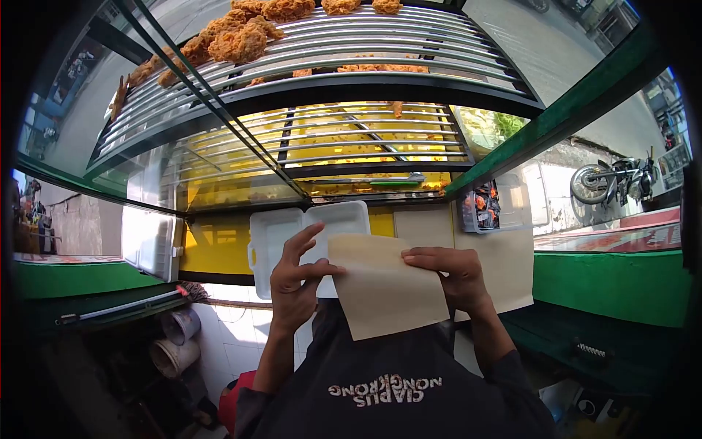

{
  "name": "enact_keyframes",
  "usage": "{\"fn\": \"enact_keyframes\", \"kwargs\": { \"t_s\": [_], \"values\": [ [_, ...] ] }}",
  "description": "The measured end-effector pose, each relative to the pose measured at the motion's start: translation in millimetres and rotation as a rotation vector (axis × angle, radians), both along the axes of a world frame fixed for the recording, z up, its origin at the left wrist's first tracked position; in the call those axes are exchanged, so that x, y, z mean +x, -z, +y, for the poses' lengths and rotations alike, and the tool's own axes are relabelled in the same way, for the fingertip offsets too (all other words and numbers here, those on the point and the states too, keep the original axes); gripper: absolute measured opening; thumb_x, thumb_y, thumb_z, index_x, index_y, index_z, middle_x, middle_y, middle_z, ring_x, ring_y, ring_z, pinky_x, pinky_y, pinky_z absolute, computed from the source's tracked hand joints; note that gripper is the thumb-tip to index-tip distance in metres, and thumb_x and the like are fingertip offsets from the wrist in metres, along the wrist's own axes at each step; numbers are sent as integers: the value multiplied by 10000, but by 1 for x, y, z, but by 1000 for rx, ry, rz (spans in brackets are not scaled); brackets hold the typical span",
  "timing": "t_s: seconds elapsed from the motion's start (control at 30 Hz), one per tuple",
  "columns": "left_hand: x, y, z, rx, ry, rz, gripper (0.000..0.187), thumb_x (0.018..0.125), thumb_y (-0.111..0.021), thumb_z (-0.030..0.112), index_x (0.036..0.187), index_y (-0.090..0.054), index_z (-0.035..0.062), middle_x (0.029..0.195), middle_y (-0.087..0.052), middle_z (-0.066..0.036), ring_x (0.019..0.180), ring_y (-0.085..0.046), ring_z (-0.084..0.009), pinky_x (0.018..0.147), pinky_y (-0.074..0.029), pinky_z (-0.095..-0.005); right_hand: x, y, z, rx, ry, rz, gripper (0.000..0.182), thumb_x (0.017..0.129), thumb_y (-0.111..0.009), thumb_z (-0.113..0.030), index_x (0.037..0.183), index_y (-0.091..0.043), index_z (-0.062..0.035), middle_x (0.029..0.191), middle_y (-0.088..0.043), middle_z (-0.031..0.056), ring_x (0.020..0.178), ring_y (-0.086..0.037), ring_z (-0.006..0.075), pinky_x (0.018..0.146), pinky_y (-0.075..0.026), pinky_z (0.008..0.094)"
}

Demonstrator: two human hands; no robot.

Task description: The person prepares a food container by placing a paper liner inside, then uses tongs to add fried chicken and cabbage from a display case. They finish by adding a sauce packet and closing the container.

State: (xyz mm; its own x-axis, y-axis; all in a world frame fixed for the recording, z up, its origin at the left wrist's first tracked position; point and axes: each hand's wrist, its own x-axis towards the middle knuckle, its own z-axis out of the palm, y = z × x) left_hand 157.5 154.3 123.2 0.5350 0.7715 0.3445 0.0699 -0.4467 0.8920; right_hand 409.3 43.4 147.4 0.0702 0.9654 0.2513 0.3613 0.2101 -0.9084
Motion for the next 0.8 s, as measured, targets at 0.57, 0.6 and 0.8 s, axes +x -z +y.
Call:
{"fn": "enact_keyframes", "kwargs": {
  "t_s": [0.57, 0.6, 0.8],
  "values": [
    [-15, 13, -1, -963, -122, -313, 356, 888, -680, 99, 1204, -567, -16, 1023, -677, -98, 893, -658, -143, 789, -544, -267, -90, 16, 26, -85, 196, 736, 548, 954, -548, -19, 1459, -336, -35, 1392, -492, 183, 1152, -596, 231, 928, -516, 297],
    [-16, 13, 3, -963, -120, -312, 356, 888, -680, 99, 1204, -567, -16, 1023, -677, -98, 893, -658, -143, 789, -544, -267, -89, 19, 29, -84, 198, 736, 548, 954, -548, -19, 1459, -336, -35, 1392, -492, 183, 1152, -596, 231, 928, -516, 297],
    [-17, 26, 8, -762, -177, -34, 309, 881, -702, 142, 1121, -605, -27, 981, -687, -90, 875, -649, -123, 757, -530, -260, -84, 39, 41, -567, 263, 311, 285, 929, -648, -141, 1143, -608, 44, 1287, -548, 162, 956, -617, 141, 738, -522, 257]
  ]
}}
